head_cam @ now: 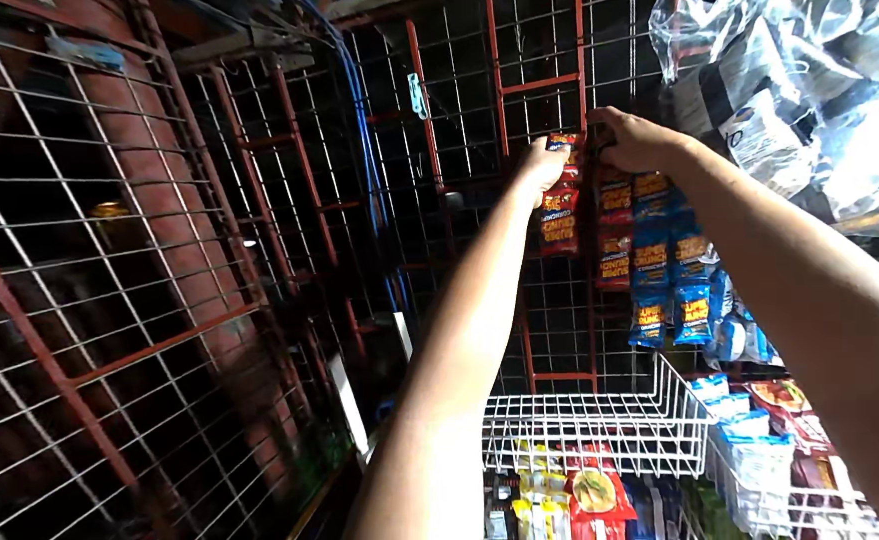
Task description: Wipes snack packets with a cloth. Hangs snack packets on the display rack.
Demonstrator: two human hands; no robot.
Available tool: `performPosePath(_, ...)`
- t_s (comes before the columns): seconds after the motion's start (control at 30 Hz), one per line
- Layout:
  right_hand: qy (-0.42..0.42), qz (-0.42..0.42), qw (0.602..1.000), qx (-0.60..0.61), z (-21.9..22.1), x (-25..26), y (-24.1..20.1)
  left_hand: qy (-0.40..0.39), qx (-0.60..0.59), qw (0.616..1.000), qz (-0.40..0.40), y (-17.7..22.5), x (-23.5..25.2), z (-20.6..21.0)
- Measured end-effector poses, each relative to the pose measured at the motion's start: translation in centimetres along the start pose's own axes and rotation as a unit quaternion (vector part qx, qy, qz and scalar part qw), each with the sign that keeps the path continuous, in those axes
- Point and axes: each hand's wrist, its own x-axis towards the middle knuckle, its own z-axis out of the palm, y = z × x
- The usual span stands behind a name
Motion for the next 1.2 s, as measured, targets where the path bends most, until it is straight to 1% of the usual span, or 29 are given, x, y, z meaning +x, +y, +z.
performPosePath(0.07, -0.003, -0.003, 1.0, -0.002, -0.1, -0.2, -0.2, -0.01, -0.01, 1.0, -0.014, -0.3, -0.8, 0.2)
performPosePath(0.13, -0.014, -0.019, 1.0, -0.008, -0.2, -0.2, -0.1, -0.011, -0.051, 0.998, -0.027, -0.4, -1.6, 0.2)
performPosePath(0.23, -0.03, -0.053, 0.998, -0.023, -0.3, -0.1, -0.1, 0.02, -0.128, 0.99, -0.047, 0.3, -2.2, -0.2)
performPosePath(0.3, -0.045, -0.051, 0.997, -0.023, -0.2, -0.2, -0.6, 0.04, -0.135, 0.989, -0.042, 0.4, -1.8, -0.7)
performPosePath(0.4, -0.058, -0.012, 0.998, 0.002, 0.2, -0.5, -1.3, 0.048, -0.091, 0.994, -0.027, -0.6, -0.6, -0.9)
performPosePath(0.47, -0.047, -0.014, 0.999, 0.013, 0.7, -0.3, -1.3, 0.042, -0.078, 0.996, -0.03, -0.9, -0.4, -0.8)
performPosePath(0.57, -0.035, -0.026, 0.999, 0.002, 1.3, 0.4, -1.1, 0.038, -0.081, 0.995, -0.037, -1.0, -0.6, -0.7)
performPosePath(0.7, -0.038, 0.008, 0.999, -0.025, 1.9, 0.9, -1.1, 0.062, -0.054, 0.996, -0.018, -1.7, -0.8, -0.8)
performPosePath(0.77, -0.041, 0.014, 0.999, -0.023, 1.7, 0.8, -0.8, 0.071, -0.025, 0.997, 0.005, -2.2, -1.3, -0.5)
performPosePath(0.87, -0.024, 0.031, 0.999, 0.036, 1.1, 0.1, -0.9, 0.071, 0.013, 0.997, 0.039, -3.1, -2.3, 0.6)
performPosePath(0.97, -0.001, 0.024, 0.996, 0.086, 0.5, -0.5, -0.9, 0.089, 0.029, 0.993, 0.065, -4.3, -2.9, 2.4)
performPosePath(1.07, 0.0, 0.043, 0.997, 0.06, 0.8, 0.2, -0.5, 0.096, 0.087, 0.99, 0.047, -4.8, -3.4, 3.9)
performPosePath(1.13, -0.009, 0.053, 0.998, 0.022, 1.2, 0.9, 0.1, 0.126, 0.079, 0.987, 0.065, -5.9, -2.8, 5.1)
performPosePath(1.2, -0.018, 0.066, 0.998, -0.001, 1.4, 1.1, 0.0, 0.137, 0.084, 0.984, 0.08, -6.8, -2.2, 5.6)
